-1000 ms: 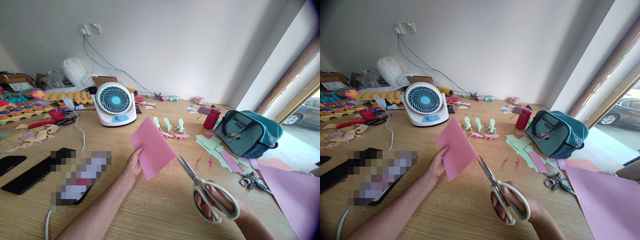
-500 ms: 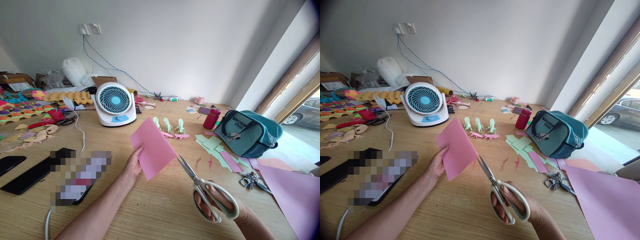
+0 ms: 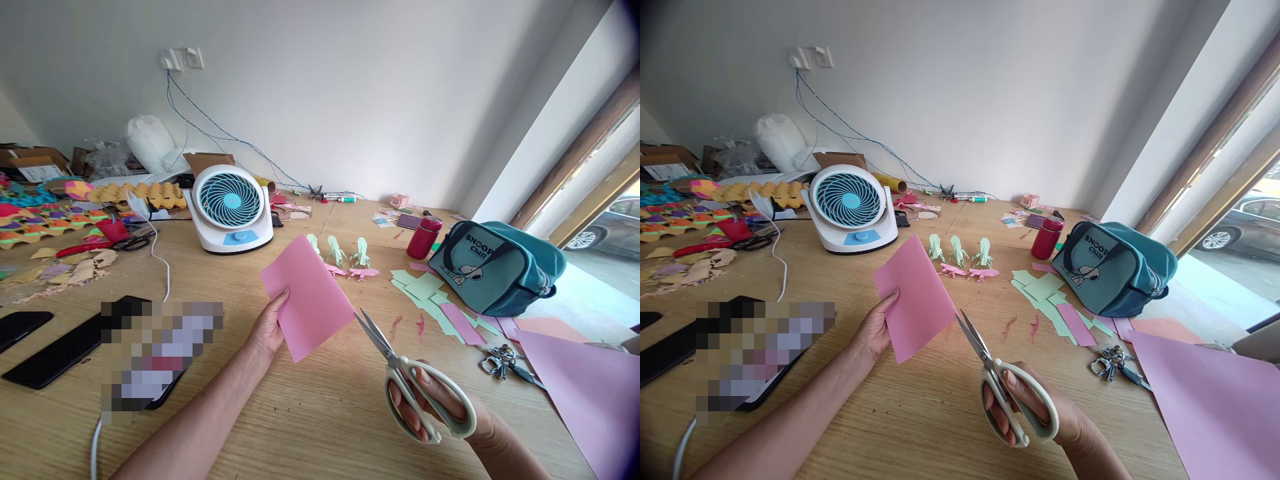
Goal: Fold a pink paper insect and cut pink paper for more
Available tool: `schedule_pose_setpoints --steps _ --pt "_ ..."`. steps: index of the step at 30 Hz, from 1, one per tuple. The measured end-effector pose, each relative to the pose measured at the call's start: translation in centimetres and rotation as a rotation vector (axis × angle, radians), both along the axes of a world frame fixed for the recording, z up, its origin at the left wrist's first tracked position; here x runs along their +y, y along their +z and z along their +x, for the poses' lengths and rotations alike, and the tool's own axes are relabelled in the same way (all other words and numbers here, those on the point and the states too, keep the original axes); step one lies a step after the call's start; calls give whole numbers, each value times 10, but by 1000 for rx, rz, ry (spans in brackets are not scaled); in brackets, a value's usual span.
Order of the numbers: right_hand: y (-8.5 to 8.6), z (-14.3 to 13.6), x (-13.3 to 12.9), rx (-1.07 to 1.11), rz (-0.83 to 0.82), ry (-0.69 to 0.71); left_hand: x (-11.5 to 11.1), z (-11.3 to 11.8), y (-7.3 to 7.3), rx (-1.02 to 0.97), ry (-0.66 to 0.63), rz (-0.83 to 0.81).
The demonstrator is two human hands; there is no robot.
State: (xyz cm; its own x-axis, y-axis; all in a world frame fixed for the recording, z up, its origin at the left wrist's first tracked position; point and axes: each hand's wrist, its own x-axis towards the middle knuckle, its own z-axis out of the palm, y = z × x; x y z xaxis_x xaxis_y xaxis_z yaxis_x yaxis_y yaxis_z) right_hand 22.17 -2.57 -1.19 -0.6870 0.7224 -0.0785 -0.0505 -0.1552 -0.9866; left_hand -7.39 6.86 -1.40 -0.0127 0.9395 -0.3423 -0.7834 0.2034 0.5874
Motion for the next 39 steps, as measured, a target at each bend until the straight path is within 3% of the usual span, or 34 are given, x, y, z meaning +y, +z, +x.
schedule_pose_setpoints --steps 39 --pt "3 -1 -1 7 -25 12 1 -2 1 -2 27 4"
